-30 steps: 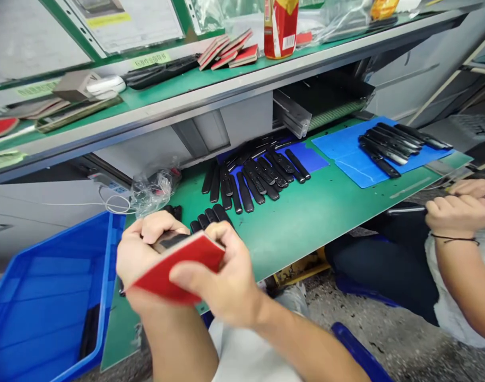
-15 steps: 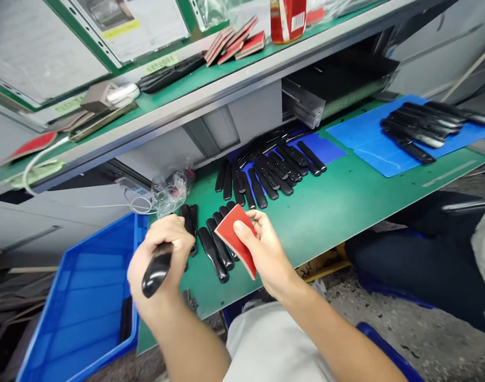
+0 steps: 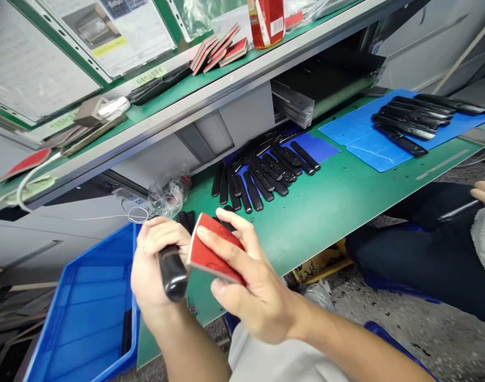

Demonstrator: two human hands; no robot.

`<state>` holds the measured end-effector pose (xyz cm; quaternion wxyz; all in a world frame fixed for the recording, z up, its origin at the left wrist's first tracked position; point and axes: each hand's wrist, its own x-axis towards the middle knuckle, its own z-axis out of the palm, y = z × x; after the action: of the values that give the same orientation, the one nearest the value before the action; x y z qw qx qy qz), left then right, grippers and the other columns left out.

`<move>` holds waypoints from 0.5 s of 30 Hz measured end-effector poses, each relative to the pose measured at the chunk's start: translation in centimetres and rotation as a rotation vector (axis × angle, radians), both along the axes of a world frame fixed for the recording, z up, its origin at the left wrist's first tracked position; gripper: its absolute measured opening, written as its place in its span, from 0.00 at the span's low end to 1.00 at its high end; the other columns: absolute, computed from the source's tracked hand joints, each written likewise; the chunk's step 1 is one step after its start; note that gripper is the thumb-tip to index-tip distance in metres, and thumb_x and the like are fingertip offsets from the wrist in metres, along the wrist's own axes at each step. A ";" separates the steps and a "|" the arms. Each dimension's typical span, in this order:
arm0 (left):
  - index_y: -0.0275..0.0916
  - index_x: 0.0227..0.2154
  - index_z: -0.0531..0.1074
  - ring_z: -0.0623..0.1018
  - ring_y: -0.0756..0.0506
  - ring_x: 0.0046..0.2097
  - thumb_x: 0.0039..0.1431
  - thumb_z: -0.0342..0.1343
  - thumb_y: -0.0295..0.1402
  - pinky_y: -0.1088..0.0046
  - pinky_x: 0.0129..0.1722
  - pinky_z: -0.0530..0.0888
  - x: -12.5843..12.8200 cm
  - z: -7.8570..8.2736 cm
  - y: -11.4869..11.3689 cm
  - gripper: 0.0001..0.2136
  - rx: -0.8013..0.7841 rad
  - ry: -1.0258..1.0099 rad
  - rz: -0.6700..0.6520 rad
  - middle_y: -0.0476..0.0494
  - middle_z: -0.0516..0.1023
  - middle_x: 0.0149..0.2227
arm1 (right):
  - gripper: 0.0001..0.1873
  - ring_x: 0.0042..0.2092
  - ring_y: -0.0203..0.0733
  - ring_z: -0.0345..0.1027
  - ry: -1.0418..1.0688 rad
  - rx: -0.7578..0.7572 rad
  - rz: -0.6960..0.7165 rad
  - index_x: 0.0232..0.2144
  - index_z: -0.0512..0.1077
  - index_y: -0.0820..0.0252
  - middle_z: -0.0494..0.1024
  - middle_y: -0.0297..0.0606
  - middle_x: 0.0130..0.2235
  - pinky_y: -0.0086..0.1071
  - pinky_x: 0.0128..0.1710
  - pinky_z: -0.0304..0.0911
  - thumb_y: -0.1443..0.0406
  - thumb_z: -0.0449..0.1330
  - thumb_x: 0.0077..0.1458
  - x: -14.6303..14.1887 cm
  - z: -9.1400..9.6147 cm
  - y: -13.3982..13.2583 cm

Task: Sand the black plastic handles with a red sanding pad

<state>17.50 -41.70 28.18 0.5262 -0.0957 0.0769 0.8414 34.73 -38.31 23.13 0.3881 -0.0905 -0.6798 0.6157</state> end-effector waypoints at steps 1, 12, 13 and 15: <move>0.41 0.33 0.67 0.71 0.54 0.22 0.71 0.42 0.46 0.82 0.23 0.72 0.5 -0.1 0.0 0.17 0.016 0.054 -0.016 0.57 0.69 0.19 | 0.29 0.65 0.45 0.54 0.027 0.198 -0.049 0.68 0.54 0.46 0.46 0.32 0.72 0.43 0.63 0.55 0.63 0.50 0.66 0.0 0.0 0.0; 0.39 0.42 0.64 0.62 0.59 0.16 0.73 0.41 0.35 0.89 0.17 0.63 -0.4 -5.9 4.9 0.09 -0.650 0.842 0.063 0.62 0.61 0.19 | 0.19 0.34 0.31 0.71 0.030 1.025 0.008 0.40 0.78 0.53 0.83 0.29 0.48 0.28 0.25 0.64 0.71 0.47 0.66 2.0 -4.9 1.0; 0.40 0.40 0.64 0.62 0.58 0.16 0.71 0.45 0.38 0.86 0.17 0.63 0.1 -7.7 6.1 0.08 -0.777 1.005 0.080 0.61 0.63 0.21 | 0.21 0.32 0.31 0.70 0.003 1.002 0.027 0.39 0.79 0.53 0.84 0.29 0.45 0.27 0.25 0.65 0.72 0.46 0.66 2.8 -5.8 1.4; 0.43 0.40 0.65 0.69 0.55 0.19 0.62 0.55 0.44 0.80 0.18 0.66 2.5 -11.6 8.5 0.12 -0.918 1.181 0.033 0.58 0.70 0.25 | 0.18 0.37 0.35 0.73 -0.062 0.876 -0.035 0.48 0.76 0.55 0.83 0.36 0.49 0.28 0.33 0.70 0.68 0.46 0.67 5.2 -7.1 2.9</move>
<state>19.99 -33.22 16.61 0.2919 0.1608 0.6889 0.6437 39.94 -35.42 16.07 0.3798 0.0527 -0.8864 0.2595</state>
